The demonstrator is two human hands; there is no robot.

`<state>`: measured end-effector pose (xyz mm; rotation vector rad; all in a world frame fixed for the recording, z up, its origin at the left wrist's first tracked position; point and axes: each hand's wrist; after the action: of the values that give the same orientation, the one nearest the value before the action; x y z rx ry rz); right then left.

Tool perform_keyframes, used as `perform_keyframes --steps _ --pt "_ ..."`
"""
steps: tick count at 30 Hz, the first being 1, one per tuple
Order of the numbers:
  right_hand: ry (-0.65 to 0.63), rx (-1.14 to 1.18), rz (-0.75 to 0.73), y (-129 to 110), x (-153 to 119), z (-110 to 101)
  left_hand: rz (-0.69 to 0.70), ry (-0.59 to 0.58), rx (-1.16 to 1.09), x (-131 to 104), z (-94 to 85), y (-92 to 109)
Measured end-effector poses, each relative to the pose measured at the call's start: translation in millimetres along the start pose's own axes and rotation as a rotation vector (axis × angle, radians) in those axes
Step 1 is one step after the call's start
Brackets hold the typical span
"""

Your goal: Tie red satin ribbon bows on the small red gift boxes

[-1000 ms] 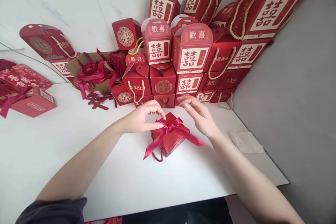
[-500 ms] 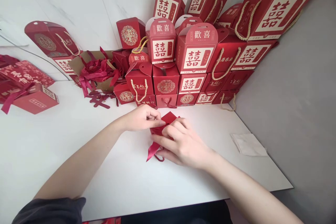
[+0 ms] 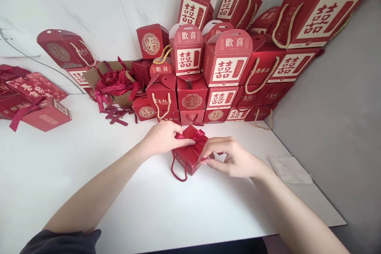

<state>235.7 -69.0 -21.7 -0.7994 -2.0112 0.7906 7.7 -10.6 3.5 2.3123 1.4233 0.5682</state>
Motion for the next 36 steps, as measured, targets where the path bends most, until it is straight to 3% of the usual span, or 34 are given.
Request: perform_keyframes --steps 5,8,10,12,15,17,19,22,27,31,36 --pt "-0.233 0.029 0.120 1.2 -3.3 -6.4 -0.031 -0.031 0.015 0.4 1.4 1.5" --pt "-0.407 0.152 0.277 1.3 -6.2 -15.3 -0.025 -0.076 -0.032 1.2 0.8 -1.3" --pt "-0.451 0.254 0.343 1.2 -7.0 -22.5 -0.007 -0.127 -0.073 1.9 -0.2 -4.4" --pt "-0.315 0.278 0.352 1.6 -6.4 -28.5 0.009 -0.168 -0.111 2.0 -1.0 -6.9" --pt "0.045 0.056 0.369 5.0 -4.0 -31.9 -0.008 -0.153 -0.139 0.3 0.4 -7.0" --pt "0.092 -0.130 0.407 8.8 -2.9 -31.3 -0.036 -0.106 -0.136 -1.5 2.8 -4.7" --pt "-0.030 -0.200 0.445 12.2 -2.7 -30.2 -0.039 -0.069 -0.120 -2.7 5.1 -2.2" --pt "-0.226 -0.069 0.506 13.3 -3.4 -30.8 -0.012 -0.049 -0.085 -2.2 6.4 -0.9" --pt "-0.395 0.134 0.509 7.7 -3.7 -30.4 -0.018 -0.069 -0.068 0.5 6.0 -2.7" --pt "-0.537 0.071 0.495 7.7 -1.3 -15.2 0.000 -0.028 0.006 0.0 8.8 1.3" --pt "-0.626 0.005 0.556 9.9 -2.1 -2.5 -0.004 0.046 0.172 -5.3 10.5 12.5"
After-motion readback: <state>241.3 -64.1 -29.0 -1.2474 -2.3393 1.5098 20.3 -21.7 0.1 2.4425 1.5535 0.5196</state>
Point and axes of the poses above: each hand's wrist, its own x-axis towards the middle knuckle, its own z-axis out of the palm, y = z × x, and after that the axes turned 12 degrees about y, right-handed
